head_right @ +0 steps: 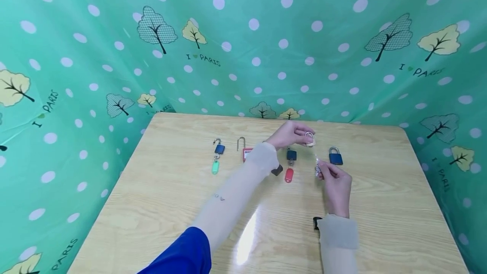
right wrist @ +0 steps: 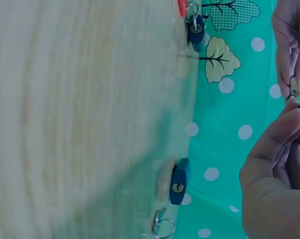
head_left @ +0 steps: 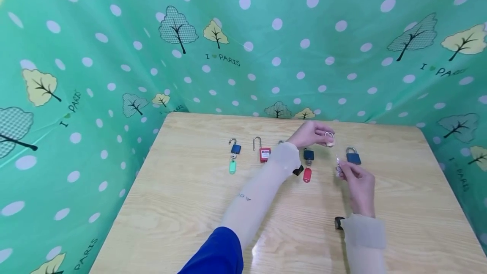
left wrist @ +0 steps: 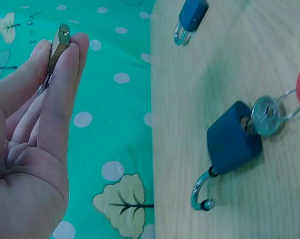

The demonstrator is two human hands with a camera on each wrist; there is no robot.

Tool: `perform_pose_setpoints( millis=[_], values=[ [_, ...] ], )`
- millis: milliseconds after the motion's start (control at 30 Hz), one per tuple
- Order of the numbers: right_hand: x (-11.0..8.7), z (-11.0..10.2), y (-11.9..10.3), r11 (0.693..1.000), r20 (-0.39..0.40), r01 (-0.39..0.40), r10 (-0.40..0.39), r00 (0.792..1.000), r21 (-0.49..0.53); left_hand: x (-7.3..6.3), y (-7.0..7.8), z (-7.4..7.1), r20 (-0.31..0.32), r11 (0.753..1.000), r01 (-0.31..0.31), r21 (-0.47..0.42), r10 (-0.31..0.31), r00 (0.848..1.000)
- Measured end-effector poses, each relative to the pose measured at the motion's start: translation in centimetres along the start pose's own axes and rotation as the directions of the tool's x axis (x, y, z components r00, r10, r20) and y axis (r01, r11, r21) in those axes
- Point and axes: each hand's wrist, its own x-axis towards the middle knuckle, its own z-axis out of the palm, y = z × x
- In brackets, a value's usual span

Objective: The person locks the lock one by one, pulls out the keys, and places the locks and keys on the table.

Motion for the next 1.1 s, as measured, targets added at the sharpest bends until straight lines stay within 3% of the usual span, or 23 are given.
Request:
perform_pose_setpoints(
  millis=[200,433,633,767,900,1000,1100],
  values=[
    [0.1,-0.4,-0.2,0.998,0.017,-0.012,0.013,1.000,-0.069,0.4,-0.3,1.0,0.026,0.995,0.030,0.098,-0.033,0.999],
    [0.3,-0.6,-0.1,0.961,0.052,0.049,-0.036,0.998,-0.271,0.9,-1.0,1.8,0.052,0.975,0.017,0.223,-0.029,0.998],
    [0.9,-1.3,0.1,0.875,0.102,0.076,-0.031,0.994,-0.478,1.2,-1.7,2.4,0.053,0.961,0.059,0.269,-0.076,0.996],
    [1.4,-1.6,0.3,0.810,0.167,0.093,0.006,0.986,-0.579,1.6,-2.7,2.9,0.019,0.949,0.113,0.296,-0.124,0.992],
    [2.0,-1.6,0.3,0.737,0.221,0.138,0.015,0.975,-0.661,1.9,-3.2,3.4,-0.009,0.919,0.151,0.364,-0.159,0.987],
    [2.3,-1.4,0.3,0.709,0.228,0.143,0.026,0.973,-0.691,1.6,-3.0,3.7,-0.014,0.904,0.146,0.401,-0.153,0.988],
    [2.5,-1.3,0.2,0.693,0.222,0.127,0.048,0.974,-0.709,1.5,-2.9,3.9,-0.014,0.910,0.144,0.390,-0.151,0.989]
  ],
)
